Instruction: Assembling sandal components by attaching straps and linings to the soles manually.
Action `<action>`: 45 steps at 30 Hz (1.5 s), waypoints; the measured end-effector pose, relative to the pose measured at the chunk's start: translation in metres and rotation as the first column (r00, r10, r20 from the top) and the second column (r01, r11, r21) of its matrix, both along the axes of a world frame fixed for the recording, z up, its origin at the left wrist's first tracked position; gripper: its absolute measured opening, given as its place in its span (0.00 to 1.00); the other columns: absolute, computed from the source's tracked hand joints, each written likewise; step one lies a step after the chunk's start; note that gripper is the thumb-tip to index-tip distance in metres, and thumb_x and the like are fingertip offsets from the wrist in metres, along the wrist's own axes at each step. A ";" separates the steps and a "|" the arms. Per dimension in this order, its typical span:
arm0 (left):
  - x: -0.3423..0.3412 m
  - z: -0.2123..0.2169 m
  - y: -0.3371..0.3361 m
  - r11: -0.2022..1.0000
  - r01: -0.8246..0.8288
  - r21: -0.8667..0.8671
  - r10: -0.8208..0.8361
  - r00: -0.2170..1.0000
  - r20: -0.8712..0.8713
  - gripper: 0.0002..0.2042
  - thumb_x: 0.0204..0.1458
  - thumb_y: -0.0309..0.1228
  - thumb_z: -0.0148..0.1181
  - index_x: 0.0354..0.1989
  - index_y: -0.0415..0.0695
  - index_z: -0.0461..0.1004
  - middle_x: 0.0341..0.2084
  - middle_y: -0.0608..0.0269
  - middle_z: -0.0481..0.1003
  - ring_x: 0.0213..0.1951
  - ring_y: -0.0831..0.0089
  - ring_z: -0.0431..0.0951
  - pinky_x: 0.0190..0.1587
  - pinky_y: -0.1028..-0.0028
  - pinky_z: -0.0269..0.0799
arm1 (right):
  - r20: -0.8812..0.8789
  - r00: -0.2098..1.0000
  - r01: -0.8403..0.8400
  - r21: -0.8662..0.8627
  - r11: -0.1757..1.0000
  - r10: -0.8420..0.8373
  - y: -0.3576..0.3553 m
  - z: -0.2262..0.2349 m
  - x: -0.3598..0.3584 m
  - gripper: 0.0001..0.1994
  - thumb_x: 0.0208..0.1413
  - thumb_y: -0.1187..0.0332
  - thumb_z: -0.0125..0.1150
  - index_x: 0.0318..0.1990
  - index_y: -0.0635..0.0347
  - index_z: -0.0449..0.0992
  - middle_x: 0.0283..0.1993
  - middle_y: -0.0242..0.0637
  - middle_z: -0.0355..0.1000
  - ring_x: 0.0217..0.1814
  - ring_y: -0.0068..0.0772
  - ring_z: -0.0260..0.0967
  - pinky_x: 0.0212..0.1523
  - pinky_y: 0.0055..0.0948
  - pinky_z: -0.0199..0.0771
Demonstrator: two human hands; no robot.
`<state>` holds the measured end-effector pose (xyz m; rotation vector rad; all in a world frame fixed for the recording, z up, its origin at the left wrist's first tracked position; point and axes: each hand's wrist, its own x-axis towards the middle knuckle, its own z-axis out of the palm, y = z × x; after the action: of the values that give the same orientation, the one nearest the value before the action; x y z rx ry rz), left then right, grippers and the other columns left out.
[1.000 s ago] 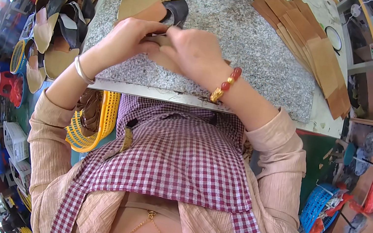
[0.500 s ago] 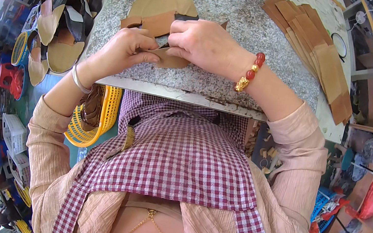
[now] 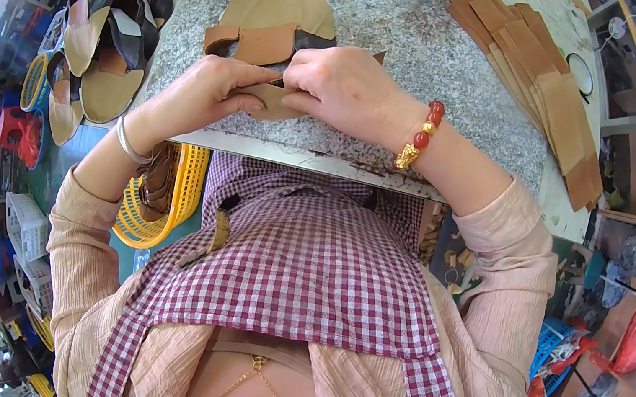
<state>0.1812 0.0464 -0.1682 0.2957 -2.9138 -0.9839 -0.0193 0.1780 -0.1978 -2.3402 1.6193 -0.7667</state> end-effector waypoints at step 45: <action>0.008 0.004 0.006 1.000 -0.019 -0.001 0.019 1.000 0.004 0.11 0.54 0.25 0.59 0.44 0.36 0.80 0.25 0.57 0.80 0.20 0.68 0.73 0.28 0.73 0.70 | 0.062 0.989 0.142 -0.137 0.980 -0.135 0.007 -0.004 0.009 0.09 0.56 0.64 0.64 0.29 0.57 0.76 0.27 0.28 0.72 0.23 0.27 0.64 0.26 0.25 0.64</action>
<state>0.1891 0.0526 -0.1642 0.3246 -2.9091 -0.9809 -0.0100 0.1854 -0.2021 -2.2964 1.7742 -0.9938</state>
